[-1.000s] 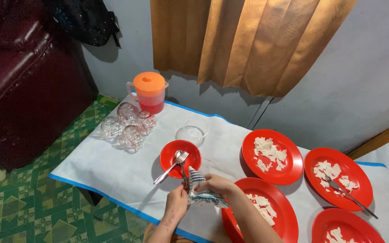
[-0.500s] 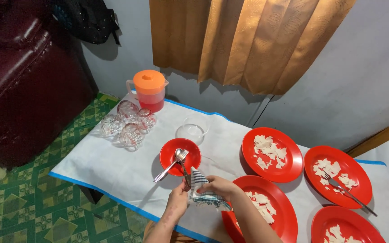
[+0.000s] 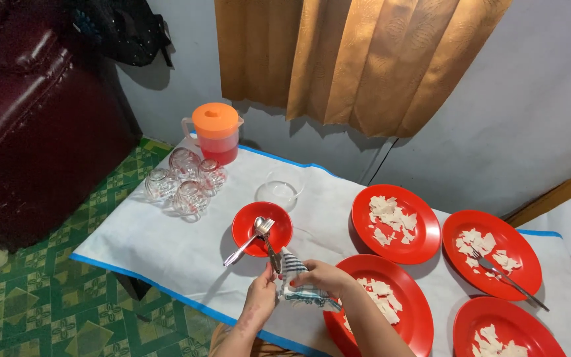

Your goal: The person wipes a fork and spoon with a cloth, then scrapes white food residue from a red plate into a small bowl using the fork. The cleaned cutlery is placed in a red bowl on the table.

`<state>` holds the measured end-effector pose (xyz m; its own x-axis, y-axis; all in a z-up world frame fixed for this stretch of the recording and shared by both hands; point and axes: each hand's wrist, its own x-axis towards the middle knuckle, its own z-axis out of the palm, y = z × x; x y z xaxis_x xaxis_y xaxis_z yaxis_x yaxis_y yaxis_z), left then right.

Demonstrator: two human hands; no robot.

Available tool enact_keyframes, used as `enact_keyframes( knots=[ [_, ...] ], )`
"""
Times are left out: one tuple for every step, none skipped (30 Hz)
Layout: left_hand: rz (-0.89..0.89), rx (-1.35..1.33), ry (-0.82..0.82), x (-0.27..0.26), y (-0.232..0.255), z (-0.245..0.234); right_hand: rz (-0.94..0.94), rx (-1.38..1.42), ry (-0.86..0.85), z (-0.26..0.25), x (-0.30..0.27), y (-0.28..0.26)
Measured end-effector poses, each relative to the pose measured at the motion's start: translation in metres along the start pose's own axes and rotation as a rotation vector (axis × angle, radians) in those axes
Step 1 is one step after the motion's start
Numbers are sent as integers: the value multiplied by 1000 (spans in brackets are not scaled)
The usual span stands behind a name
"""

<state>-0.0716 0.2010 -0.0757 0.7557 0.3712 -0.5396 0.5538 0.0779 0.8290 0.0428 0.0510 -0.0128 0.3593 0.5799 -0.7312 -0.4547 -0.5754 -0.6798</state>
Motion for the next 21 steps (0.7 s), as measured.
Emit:
enact_keyframes(
  knots=[
    [1, 1, 0, 5, -5, 1, -1, 1, 1, -3, 0, 1],
    [22, -6, 3, 10, -11, 2, -22, -19, -7, -6, 0, 2],
    [43, -13, 7, 15, -16, 3, -43, -38, -14, -8, -1, 4],
    [45, -11, 6, 14, -16, 2, -45, -38, -13, -10, -2, 5],
    [74, -9, 34, 13, -15, 2, -64, 49, -11, -12, -2, 7],
    [103, -6, 61, 12, -14, 2, -83, 136, -9, -13, -3, 9],
    [105, -4, 59, 5, -6, 0, -85, 137, -7, -14, -8, 9],
    [73, 2, 86, -2, 1, -1, -85, 175, 10, -15, -12, 8],
    [42, 8, 113, -9, 9, -2, -84, 213, 28, -17, -17, 8],
    [44, 11, 111, -12, 10, -2, -87, 216, 30, -19, -20, 10],
    [92, 9, 134, -15, 12, -1, -156, 260, 25, -22, -24, 13],
    [140, 7, 156, -17, 14, 0, -227, 306, 20, -24, -28, 15],
    [143, 11, 152, -27, 22, 1, -230, 310, 23, -26, -32, 16],
    [175, -49, 153, -36, 29, 3, -245, 325, 30, -29, -37, 17],
    [207, -110, 154, -45, 37, 6, -259, 340, 36, -32, -42, 19],
    [209, -104, 147, -47, 38, 11, -262, 347, 42, -35, -46, 23],
    [270, -89, 149, -49, 40, 15, -280, 374, 70, -39, -49, 26],
    [329, -73, 151, -52, 40, 20, -297, 403, 98, -42, -53, 30],
    [331, -67, 143, -49, 38, 27, -299, 410, 104, -44, -58, 33],
    [404, -43, 156, -46, 35, 34, -319, 449, 112, -45, -63, 35],
    [477, -18, 168, -44, 32, 41, -339, 487, 121, -47, -68, 38]
  ],
)
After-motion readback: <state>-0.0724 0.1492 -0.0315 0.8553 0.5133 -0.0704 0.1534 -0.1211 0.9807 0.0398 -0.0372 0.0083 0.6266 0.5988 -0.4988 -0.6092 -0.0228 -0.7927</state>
